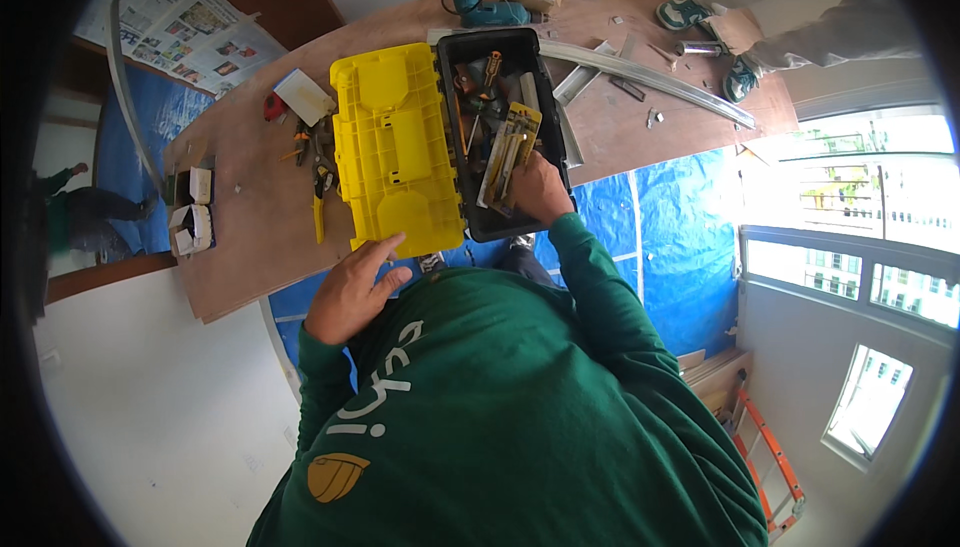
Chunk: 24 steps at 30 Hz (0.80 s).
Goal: The person installs a long white molding strip along the ceiling edge. They use a drill to secure the molding, then a manual crimping tool to fasten it further. The person also opens a yellow toolbox to retrieve additional items.
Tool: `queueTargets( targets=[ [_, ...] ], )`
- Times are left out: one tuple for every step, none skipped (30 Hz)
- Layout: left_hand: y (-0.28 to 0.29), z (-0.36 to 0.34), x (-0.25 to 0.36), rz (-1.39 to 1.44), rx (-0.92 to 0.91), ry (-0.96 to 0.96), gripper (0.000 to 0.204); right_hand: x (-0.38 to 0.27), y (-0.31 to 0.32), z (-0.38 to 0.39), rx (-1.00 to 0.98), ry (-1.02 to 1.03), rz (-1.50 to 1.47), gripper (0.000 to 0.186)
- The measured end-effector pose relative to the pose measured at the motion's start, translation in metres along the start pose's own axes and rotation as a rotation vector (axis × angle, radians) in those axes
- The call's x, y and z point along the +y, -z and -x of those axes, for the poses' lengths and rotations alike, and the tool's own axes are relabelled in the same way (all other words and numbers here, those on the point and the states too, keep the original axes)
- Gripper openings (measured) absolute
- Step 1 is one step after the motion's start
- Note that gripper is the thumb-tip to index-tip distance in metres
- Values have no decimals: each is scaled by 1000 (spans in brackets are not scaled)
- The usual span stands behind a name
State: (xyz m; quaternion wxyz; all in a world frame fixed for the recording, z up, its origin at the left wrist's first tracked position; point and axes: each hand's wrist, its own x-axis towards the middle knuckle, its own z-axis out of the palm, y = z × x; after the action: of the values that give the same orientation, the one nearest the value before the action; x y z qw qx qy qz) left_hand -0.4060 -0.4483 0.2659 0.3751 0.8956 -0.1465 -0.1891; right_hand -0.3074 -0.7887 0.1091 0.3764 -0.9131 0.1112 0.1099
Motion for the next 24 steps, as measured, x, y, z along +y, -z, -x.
queueTargets(
  targets=[
    [0,-2,0,-1,-13,-1,52,1,6,-1,-19,81,-63,34],
    [0,-3,0,-7,-13,-11,52,2,12,-1,-7,149,-85,34],
    [0,-5,1,-13,-15,-20,52,1,17,0,-13,161,-88,34],
    [0,-6,1,-20,-17,-28,52,0,21,2,-44,161,-198,33],
    [0,-7,2,-30,-29,-22,53,0,26,6,-93,108,-289,33],
    [0,-8,2,-41,-40,-16,55,-1,29,9,-143,80,-364,33],
    [0,-9,3,-52,-52,-10,56,-2,32,12,-169,4,-416,33],
    [0,-10,4,-56,-56,-22,55,-3,34,14,-197,-47,-451,32],
    [0,-11,4,-58,-60,-35,54,-2,35,15,-212,-60,-481,32],
    [0,-11,4,-60,-64,-47,52,-2,35,15,-208,-74,-469,31],
    [0,-12,5,-69,-69,-49,53,0,35,12,-191,-51,-453,30],
    [0,-12,5,-77,-74,-51,53,2,33,9,-187,-42,-415,29],
    [-1,-13,5,-86,-80,-52,53,4,31,4,-137,52,-358,27],
    [-2,-13,6,-91,-77,-72,53,6,29,-3,-98,126,-280,25],
    [-3,-13,7,-97,-75,-92,53,8,26,-8,-68,137,-180,24],
    [-3,-14,7,-103,-58,-127,53,11,25,-12,-50,173,-172,22],
    [-4,-14,9,-107,-89,-101,53,12,24,-17,-41,148,-142,21],
    [-4,-14,10,-111,-105,-90,53,13,23,-19,-22,130,-88,19],
    [-4,-14,11,-113,-115,-92,53,14,22,-20,-33,125,-114,19],
    [-4,-14,12,-114,-134,-67,54,14,22,-20,-35,124,-114,18],
    [-4,-14,13,-112,-149,-56,55,14,22,-19,-17,151,-88,18],
    [-4,-14,14,-117,-164,-40,56,14,21,-18,-45,118,-158,18],
    [-3,-14,14,-114,-168,-44,56,13,21,-16,-54,113,-204,18],
    [-3,-14,14,-118,-172,-44,57,12,21,-14,-74,83,-237,18]
  ],
)
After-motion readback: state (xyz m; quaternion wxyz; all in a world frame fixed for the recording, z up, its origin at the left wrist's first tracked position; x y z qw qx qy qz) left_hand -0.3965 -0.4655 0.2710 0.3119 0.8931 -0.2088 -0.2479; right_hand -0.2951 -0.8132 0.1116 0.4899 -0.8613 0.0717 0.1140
